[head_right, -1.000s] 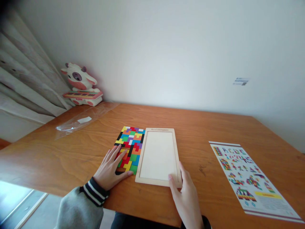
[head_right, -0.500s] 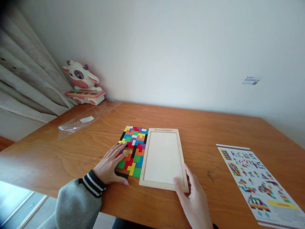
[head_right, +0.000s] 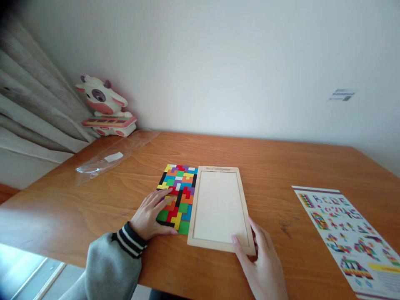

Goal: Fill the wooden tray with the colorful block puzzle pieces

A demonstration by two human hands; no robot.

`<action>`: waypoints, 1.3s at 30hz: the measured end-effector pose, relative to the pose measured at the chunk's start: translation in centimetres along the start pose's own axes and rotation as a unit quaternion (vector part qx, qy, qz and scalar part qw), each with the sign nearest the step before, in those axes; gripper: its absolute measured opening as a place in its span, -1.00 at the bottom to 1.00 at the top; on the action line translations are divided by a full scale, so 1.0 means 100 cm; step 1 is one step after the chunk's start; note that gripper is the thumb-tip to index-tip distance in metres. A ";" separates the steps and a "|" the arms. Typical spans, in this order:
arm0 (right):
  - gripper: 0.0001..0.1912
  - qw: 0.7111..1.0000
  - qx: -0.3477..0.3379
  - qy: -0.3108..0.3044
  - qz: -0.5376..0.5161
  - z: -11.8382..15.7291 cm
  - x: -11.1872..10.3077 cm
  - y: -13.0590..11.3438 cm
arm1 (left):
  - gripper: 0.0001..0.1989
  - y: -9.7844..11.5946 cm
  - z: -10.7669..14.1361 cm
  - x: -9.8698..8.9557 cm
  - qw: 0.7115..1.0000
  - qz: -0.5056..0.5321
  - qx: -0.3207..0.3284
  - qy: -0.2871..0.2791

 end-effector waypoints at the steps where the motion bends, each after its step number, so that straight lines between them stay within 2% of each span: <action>1: -0.32 1.000 -0.003 0.002 0.002 0.000 0.000 -0.001 | -0.11 0.001 0.002 -0.003 1.000 0.003 0.002 0.012; 5: -0.33 1.000 -0.023 0.013 0.015 0.000 -0.002 -0.007 | -0.43 0.005 0.012 -0.019 0.998 0.018 0.012 0.064; 8: -0.31 0.998 -0.047 0.023 0.024 -0.001 -0.004 -0.013 | -0.56 0.003 0.019 -0.020 0.998 0.018 0.006 0.060; 12: -0.31 0.997 -0.074 0.018 0.032 -0.002 -0.001 -0.018 | -0.51 -0.001 0.020 -0.014 0.999 0.009 -0.007 0.032; 15: -0.29 0.994 -0.099 0.015 0.037 -0.002 0.000 -0.022 | -0.55 -0.001 0.018 -0.009 1.000 0.009 -0.008 0.019; 18: -0.31 0.992 -0.115 0.006 0.050 -0.002 0.002 -0.026 | -0.59 0.001 0.017 -0.012 1.000 0.009 -0.007 0.029; 24: -0.39 0.988 -0.139 -0.011 0.067 0.001 0.005 -0.031 | -0.56 0.007 0.014 -0.019 0.999 0.015 0.014 0.033; 30: -0.42 0.986 -0.144 -0.010 0.079 0.005 0.005 -0.031 | -0.49 0.003 0.015 -0.015 0.998 0.031 0.040 0.043; 39: -0.46 0.981 -0.165 -0.014 0.100 0.005 0.007 -0.035 | -0.35 -0.002 0.016 -0.008 0.998 0.023 0.045 0.032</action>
Point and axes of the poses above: each hand's wrist, its own z-axis away from the middle knuckle, its own x-axis out of the palm, y = z × x, the point moved 9 cm from there along -z, towards the middle knuckle, and after that the axes turned 13 degrees about -x, right-handed, at the moved point
